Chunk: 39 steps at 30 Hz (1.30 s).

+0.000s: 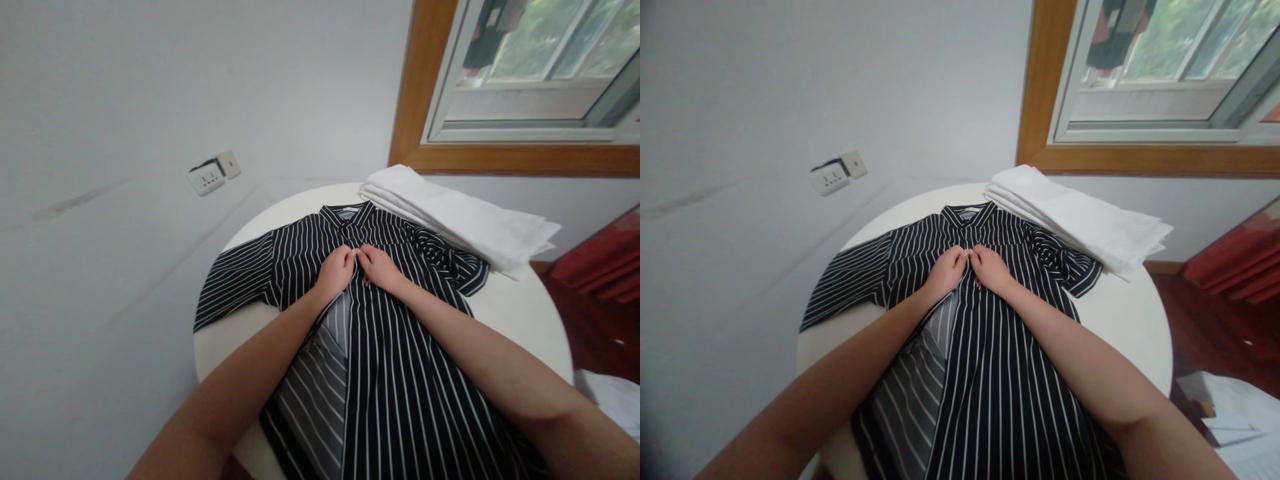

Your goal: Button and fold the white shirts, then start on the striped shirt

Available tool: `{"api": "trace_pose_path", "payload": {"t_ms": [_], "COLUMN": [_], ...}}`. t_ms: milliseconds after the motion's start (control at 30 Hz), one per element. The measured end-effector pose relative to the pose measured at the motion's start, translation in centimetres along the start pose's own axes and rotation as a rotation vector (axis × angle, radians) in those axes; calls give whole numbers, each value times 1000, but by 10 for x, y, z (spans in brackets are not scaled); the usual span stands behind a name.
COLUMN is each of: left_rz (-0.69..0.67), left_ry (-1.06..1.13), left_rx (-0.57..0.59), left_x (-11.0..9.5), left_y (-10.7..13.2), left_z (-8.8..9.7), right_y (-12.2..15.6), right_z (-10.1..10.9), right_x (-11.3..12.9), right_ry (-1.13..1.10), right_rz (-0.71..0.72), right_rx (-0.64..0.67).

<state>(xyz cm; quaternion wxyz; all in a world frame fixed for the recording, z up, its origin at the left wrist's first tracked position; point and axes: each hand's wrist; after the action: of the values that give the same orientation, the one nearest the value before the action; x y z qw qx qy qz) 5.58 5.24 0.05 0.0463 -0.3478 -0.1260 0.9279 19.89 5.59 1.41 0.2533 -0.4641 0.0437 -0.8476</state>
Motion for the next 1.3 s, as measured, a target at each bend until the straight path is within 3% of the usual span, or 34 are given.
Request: {"api": "trace_pose_path", "payload": {"t_ms": [500, 767, 1067, 1300], "left_rz": [-162, -160, -78, -176], "left_ry": [-232, -190, -66, -137], "left_rx": [3, 24, 72, 49], "left_x": [-4, 1, 0, -1], "left_y": [-1, -1, -2, -2], "left_z": [5, 2, 5, 9], "right_y": [-2, -3, 2, -2], "right_z": [0, 3, 5, 3], "right_x": [-10, -13, -2, -11], "right_ry": [-56, -285, 208, 28], "right_rz": [-2, -129, 127, 80], "right_rx": [-90, 52, -25, -42]}}
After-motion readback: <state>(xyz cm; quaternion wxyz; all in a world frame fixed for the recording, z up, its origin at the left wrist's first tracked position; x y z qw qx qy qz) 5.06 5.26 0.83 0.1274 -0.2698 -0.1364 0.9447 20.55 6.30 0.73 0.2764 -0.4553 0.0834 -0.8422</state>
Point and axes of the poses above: each hand's wrist, its own y-axis away from the middle knuckle, its own z-axis out of the back of the hand, x = y × z, and after that the axes turned 10 degrees about z, right-handed
